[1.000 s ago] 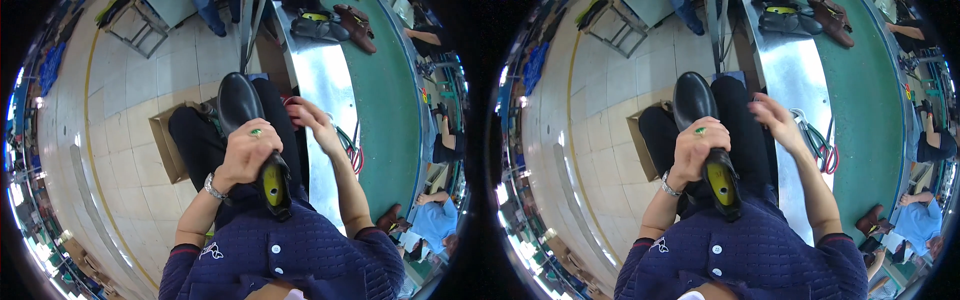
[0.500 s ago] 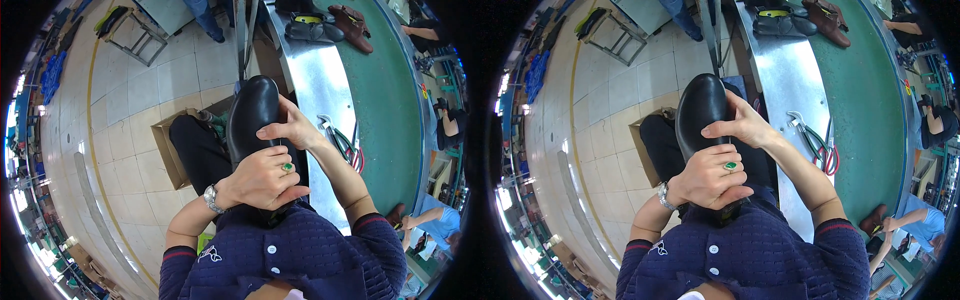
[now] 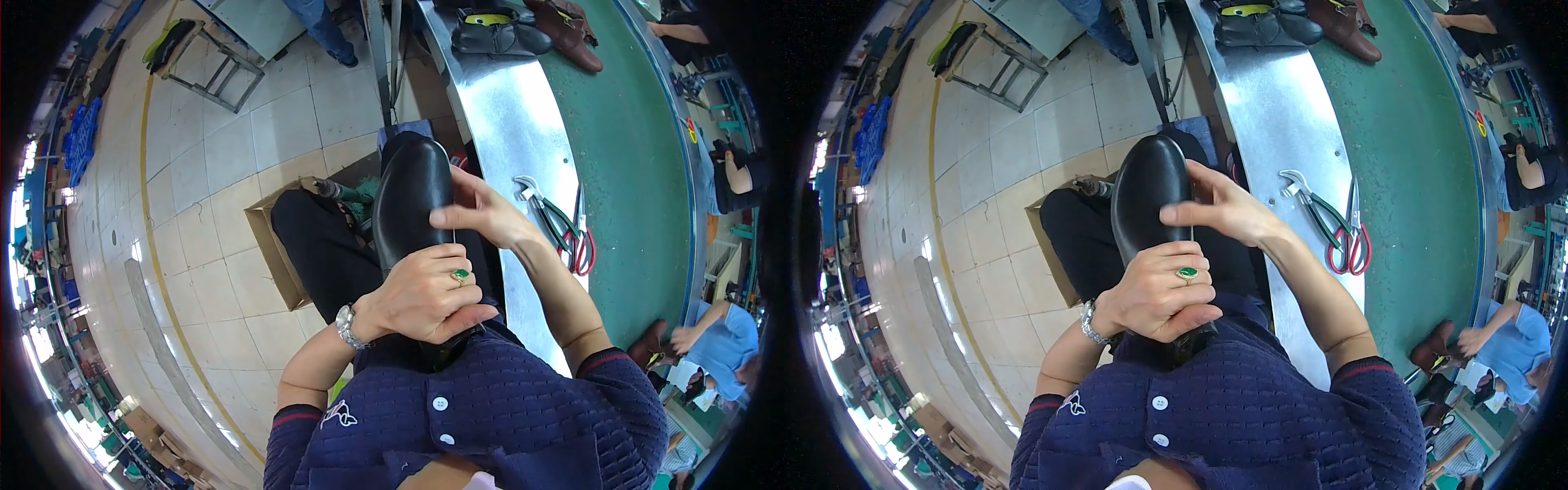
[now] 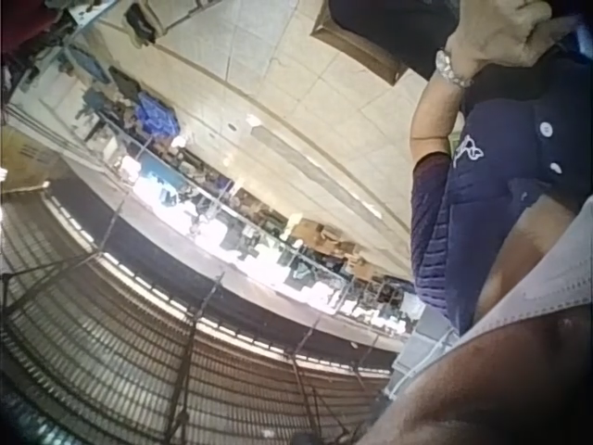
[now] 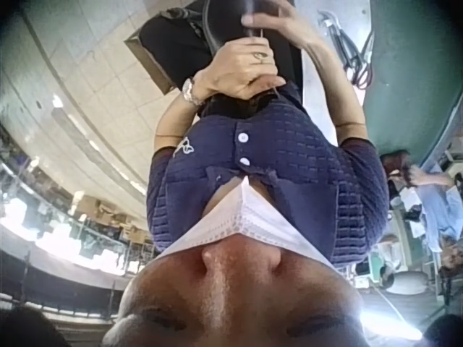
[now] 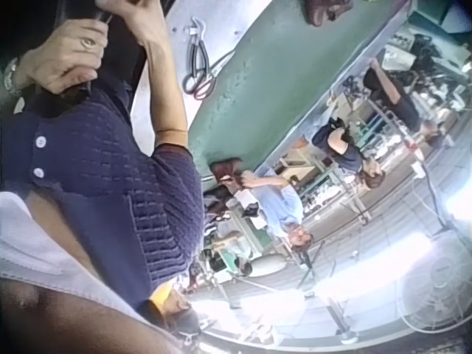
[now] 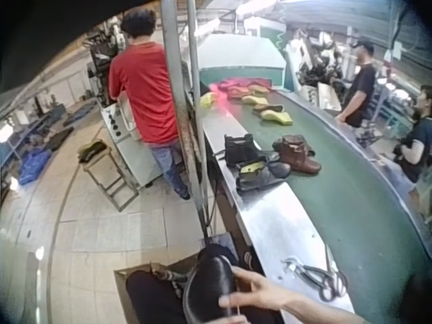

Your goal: The recorder is lasting a black leather boot, using pliers and scissors to pull, trim, and secure the upper to the last and insole.

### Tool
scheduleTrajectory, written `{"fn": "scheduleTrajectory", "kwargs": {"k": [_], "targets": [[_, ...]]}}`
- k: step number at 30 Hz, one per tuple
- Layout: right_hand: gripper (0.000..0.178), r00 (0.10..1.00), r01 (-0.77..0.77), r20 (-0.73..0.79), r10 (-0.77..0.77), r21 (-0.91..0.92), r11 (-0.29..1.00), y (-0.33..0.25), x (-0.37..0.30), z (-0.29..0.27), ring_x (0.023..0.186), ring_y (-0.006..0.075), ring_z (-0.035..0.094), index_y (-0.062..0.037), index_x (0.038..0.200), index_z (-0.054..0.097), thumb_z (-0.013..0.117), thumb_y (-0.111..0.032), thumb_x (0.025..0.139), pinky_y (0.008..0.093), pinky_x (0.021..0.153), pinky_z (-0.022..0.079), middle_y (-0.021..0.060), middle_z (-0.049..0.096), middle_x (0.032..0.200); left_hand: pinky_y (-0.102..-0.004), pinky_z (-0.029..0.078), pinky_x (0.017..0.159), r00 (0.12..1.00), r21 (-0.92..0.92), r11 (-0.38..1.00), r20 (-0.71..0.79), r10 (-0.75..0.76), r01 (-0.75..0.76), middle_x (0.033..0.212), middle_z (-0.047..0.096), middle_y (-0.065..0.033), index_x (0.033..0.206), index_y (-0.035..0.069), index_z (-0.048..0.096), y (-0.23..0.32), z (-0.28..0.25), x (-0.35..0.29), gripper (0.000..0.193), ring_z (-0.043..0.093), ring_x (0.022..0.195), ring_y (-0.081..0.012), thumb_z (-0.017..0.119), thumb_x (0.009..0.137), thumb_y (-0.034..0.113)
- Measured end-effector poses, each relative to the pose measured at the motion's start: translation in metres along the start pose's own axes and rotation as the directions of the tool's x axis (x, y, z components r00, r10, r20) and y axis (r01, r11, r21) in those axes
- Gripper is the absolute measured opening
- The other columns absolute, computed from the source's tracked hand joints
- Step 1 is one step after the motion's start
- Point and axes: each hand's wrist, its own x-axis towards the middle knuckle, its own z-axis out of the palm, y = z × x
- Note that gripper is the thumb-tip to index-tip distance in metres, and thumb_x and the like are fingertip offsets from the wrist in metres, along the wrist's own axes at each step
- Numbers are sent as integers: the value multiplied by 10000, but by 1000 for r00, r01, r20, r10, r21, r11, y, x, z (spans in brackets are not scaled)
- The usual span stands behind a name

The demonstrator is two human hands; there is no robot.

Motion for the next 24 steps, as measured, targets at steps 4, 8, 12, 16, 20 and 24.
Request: {"fn": "scheduleTrajectory", "kwargs": {"k": [4,8,12,16,20,24], "targets": [[530,993,117,-7,-117,-34,993,0,3,2,850,98,593,5,1203,510,786,-135,772,237,740,488,31,619,994,-310,458,737,1000,6,1000,-18,24,-24,612,565,-36,614,83,583,1,4,4,347,554,626,-204,661,865,309],[556,990,101,-89,-113,-127,987,4,4,2,834,106,576,26,1112,529,833,-198,704,260,723,486,51,610,946,-315,456,750,999,3,999,16,39,-39,633,591,-41,626,81,598,1,9,8,330,568,639,-202,661,866,298],[508,959,84,-225,-170,-348,934,16,5,0,834,108,584,16,1094,556,824,-207,724,259,742,485,27,623,943,-327,458,778,996,-8,1000,87,22,-21,661,615,-55,683,71,633,-4,12,16,262,596,680,-215,670,854,266],[620,905,145,-396,-152,-49,988,32,13,-8,811,139,588,52,1094,598,816,-384,711,294,742,491,76,649,898,-386,460,923,990,-63,996,130,-56,65,806,677,-79,828,39,688,-12,11,23,185,648,839,-234,653,862,218],[590,632,221,-768,-105,49,974,46,-19,-79,904,153,617,3,1181,605,739,-422,795,284,813,491,87,663,1043,-430,418,1017,981,43,990,-151,-123,131,1137,664,-153,1115,9,642,-2,2,46,364,633,1076,-310,464,990,301],[400,307,493,-944,122,267,828,34,-95,-139,770,165,661,-115,1074,596,627,-461,876,292,586,534,40,654,969,-386,463,950,907,-88,953,-293,-303,290,1114,677,-150,1070,-9,651,-13,-14,27,369,643,1049,-300,448,1010,293]]}}
